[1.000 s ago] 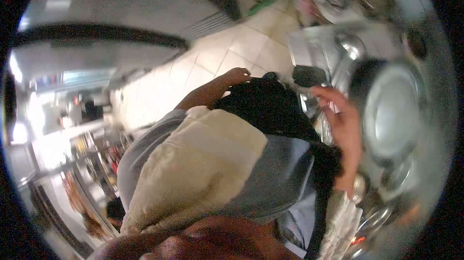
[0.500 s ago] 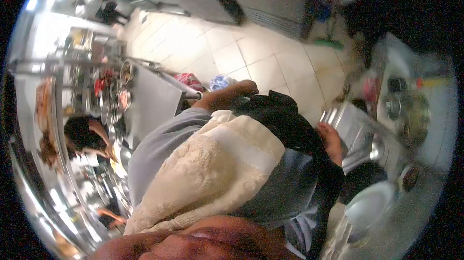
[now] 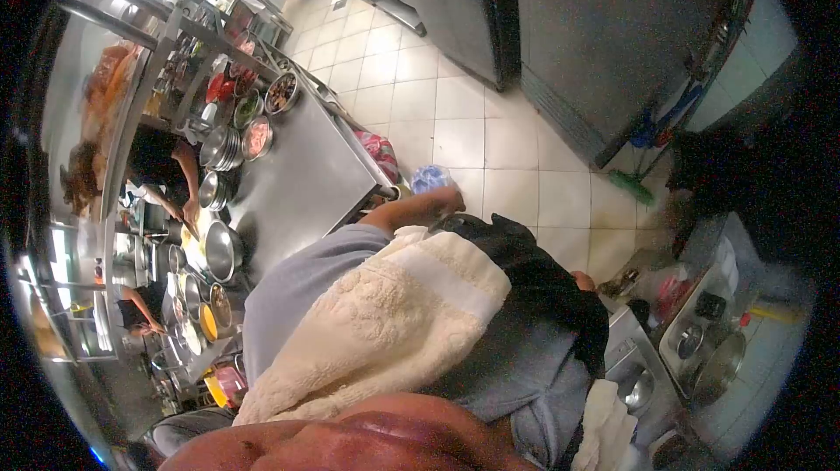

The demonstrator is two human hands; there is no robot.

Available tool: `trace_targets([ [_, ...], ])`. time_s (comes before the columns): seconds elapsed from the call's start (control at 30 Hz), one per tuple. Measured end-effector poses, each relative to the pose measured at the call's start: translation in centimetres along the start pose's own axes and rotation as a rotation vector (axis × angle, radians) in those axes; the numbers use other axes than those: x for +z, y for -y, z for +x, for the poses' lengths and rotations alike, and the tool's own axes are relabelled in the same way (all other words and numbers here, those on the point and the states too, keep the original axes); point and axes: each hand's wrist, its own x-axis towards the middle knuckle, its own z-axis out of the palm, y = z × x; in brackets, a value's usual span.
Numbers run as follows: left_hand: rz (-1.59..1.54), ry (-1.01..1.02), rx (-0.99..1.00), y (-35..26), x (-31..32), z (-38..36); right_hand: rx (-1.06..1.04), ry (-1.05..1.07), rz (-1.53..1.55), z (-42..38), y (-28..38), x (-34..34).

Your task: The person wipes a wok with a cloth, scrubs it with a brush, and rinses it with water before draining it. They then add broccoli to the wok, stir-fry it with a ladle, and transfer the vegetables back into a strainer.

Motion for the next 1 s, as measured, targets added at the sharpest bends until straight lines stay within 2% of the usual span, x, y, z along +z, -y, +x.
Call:
trace_targets([
  [0.03, -0.164, -0.065, -0.127, 0.4, 1.3, 0.3, 0.011, 0.001, -0.004, 0.1, -0.2, -0.1],
  [0.07, -0.171, -0.071, -0.126, 0.8, 2.2, 0.8, 0.021, 0.002, -0.008, 0.2, -0.3, -0.2],
  [0.13, -0.028, 0.082, -0.084, 1.3, 2.9, 1.3, 0.034, 0.007, -0.019, 0.5, -0.4, -0.5],
  [0.23, 0.007, 0.093, -0.007, 0.3, 0.9, 0.2, 0.055, 0.002, -0.028, 1.0, -0.5, -0.6],
  [0.37, 0.021, 0.137, -0.029, 0.5, 0.2, 1.2, 0.067, -0.012, -0.028, 1.7, -0.3, -0.7],
  [0.43, -0.103, -0.103, 0.222, 0.9, -0.4, 0.2, 0.058, -0.026, -0.034, 2.0, -0.4, -0.7],
  [0.6, 0.069, -0.078, 0.399, 1.9, -2.7, 2.8, -0.004, -0.101, -0.071, 0.8, -1.7, 2.6],
  [0.63, 0.051, 0.016, 0.327, 1.1, -3.7, 3.5, -0.037, -0.107, -0.114, 0.4, -2.0, 3.9],
  [0.67, 0.059, 0.115, 0.259, -2.0, -7.0, 2.7, 0.017, -0.218, 0.056, -2.9, 3.1, 2.3],
  [0.7, 0.211, 0.204, 0.322, -5.4, -10.3, 1.8, -0.043, -0.208, -0.079, -3.3, 3.1, 2.8],
  [0.73, 0.362, 0.283, 0.393, -7.9, -11.7, 1.8, -0.176, -0.292, -0.164, -2.9, 0.1, 5.9],
  [0.77, 0.372, 0.312, 0.431, -8.1, -11.8, 2.8, 0.139, -0.354, 0.071, -5.9, 4.3, 4.6],
  [0.8, 0.316, 0.329, 0.471, -6.9, -11.0, 5.3, 0.112, -0.346, 0.082, -5.0, 2.0, 6.7],
  [0.87, 0.253, 0.381, 0.542, -5.4, -10.7, 10.6, 0.311, -0.553, 0.342, -12.0, 7.7, 3.5],
  [0.93, 0.243, 0.415, 0.624, -5.3, -11.3, 16.0, 0.322, -0.689, 0.463, -15.7, 8.0, 3.6],
  [1.0, 0.214, 0.417, 0.705, -6.0, -12.6, 21.1, 0.539, -0.708, 0.55, -21.4, 10.4, 1.7],
])
